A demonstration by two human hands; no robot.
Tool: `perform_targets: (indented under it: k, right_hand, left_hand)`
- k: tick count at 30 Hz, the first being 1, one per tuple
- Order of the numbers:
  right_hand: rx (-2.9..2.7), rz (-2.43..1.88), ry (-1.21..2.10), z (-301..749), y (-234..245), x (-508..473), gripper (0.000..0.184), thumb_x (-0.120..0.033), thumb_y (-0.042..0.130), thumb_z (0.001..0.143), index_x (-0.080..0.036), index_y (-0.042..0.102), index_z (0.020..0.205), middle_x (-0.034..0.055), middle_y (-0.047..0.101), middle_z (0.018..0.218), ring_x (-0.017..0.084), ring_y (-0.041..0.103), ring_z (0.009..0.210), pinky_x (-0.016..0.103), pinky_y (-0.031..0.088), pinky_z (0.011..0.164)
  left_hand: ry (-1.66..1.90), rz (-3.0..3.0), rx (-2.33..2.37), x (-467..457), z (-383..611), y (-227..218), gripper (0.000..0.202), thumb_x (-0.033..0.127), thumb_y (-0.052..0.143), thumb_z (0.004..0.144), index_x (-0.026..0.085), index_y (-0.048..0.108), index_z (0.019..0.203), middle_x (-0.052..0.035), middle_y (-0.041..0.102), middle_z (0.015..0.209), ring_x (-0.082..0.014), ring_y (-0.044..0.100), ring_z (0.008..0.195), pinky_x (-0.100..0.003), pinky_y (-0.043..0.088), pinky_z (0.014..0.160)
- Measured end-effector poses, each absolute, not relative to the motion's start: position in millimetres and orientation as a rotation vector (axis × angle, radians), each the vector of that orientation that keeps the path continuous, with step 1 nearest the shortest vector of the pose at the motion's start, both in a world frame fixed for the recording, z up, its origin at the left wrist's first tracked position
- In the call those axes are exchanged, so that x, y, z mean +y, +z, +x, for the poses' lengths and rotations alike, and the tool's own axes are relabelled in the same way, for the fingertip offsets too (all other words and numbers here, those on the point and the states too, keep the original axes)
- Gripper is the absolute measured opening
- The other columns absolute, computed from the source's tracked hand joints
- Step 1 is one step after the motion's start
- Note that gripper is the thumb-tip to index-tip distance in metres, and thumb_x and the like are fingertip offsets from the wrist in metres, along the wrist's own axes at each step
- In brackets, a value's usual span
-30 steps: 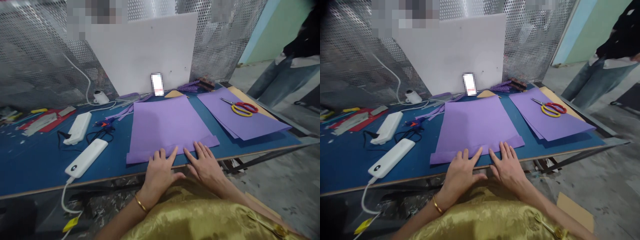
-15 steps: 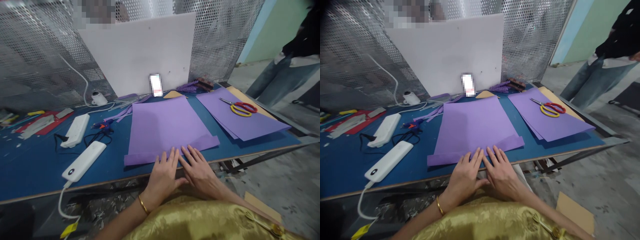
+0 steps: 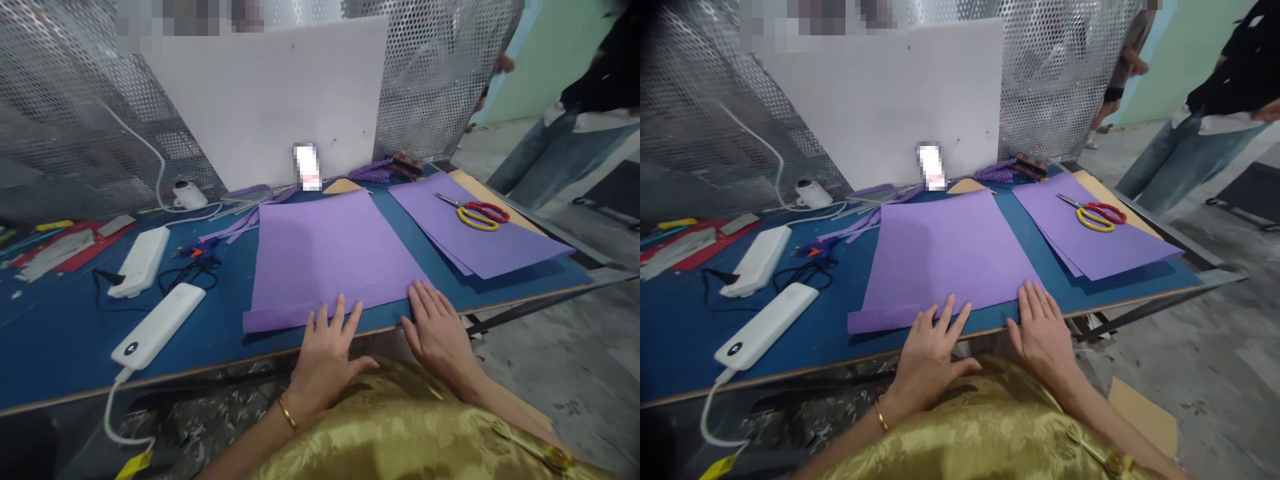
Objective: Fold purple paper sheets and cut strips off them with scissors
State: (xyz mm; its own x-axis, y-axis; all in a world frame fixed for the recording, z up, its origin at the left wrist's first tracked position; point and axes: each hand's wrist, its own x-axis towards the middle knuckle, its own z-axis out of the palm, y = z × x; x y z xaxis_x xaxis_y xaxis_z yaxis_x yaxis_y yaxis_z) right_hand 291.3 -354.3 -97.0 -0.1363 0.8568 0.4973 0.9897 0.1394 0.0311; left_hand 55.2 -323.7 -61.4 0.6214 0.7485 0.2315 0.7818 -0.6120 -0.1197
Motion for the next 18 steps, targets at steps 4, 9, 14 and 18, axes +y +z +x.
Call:
perform_targets:
  k: [4,9,14,18]
  right_hand:
    - [-2.257,-1.497,-0.373,240.3,-91.7,-348.3,0.053,-0.029,0.041,0.098,-0.001,0.056,0.139,0.0197,0.055,0.147,0.03,0.046,0.14,0.045,0.036,0.116]
    - [-2.249,-1.399,-0.369,227.0,-91.7,-346.6,0.053,-0.028,0.042,0.098,0.002,0.054,0.14,0.0214,0.053,0.148,0.032,0.042,0.143,0.048,0.032,0.118]
    - [-2.141,-1.544,-0.504,269.8,-101.1,-353.0,0.055,-0.027,0.044,0.099,0.0,0.045,0.147,0.023,0.053,0.148,0.032,0.046,0.14,0.05,0.034,0.116]
    - [-2.072,-1.661,-0.586,297.0,-106.5,-356.3,0.057,-0.026,0.046,0.099,-0.003,0.04,0.15,0.0225,0.055,0.146,0.031,0.049,0.138,0.049,0.035,0.116]
  left_hand:
    - [-0.249,-2.64,-1.231,-325.8,55.5,-65.6,0.088,0.063,0.063,0.084,0.019,0.037,0.156,-0.0148,0.042,0.159,-0.0421,0.051,0.128,-0.06,0.044,0.105]
    - [-0.336,-2.579,-1.248,-330.0,46.0,-74.7,0.079,0.057,0.052,0.092,0.007,0.041,0.153,-0.0137,0.042,0.159,-0.0381,0.047,0.135,-0.053,0.04,0.11]
    - [-0.417,-2.424,-1.285,-333.7,22.3,-83.0,0.087,0.07,0.042,0.093,0.002,0.049,0.146,-0.0191,0.05,0.152,-0.0404,0.047,0.138,-0.05,0.037,0.112]
    - [-0.444,-2.312,-1.401,-336.0,-12.0,-86.8,0.086,0.065,0.037,0.097,-0.004,0.041,0.149,-0.028,0.053,0.146,-0.0403,0.052,0.134,-0.054,0.035,0.112]
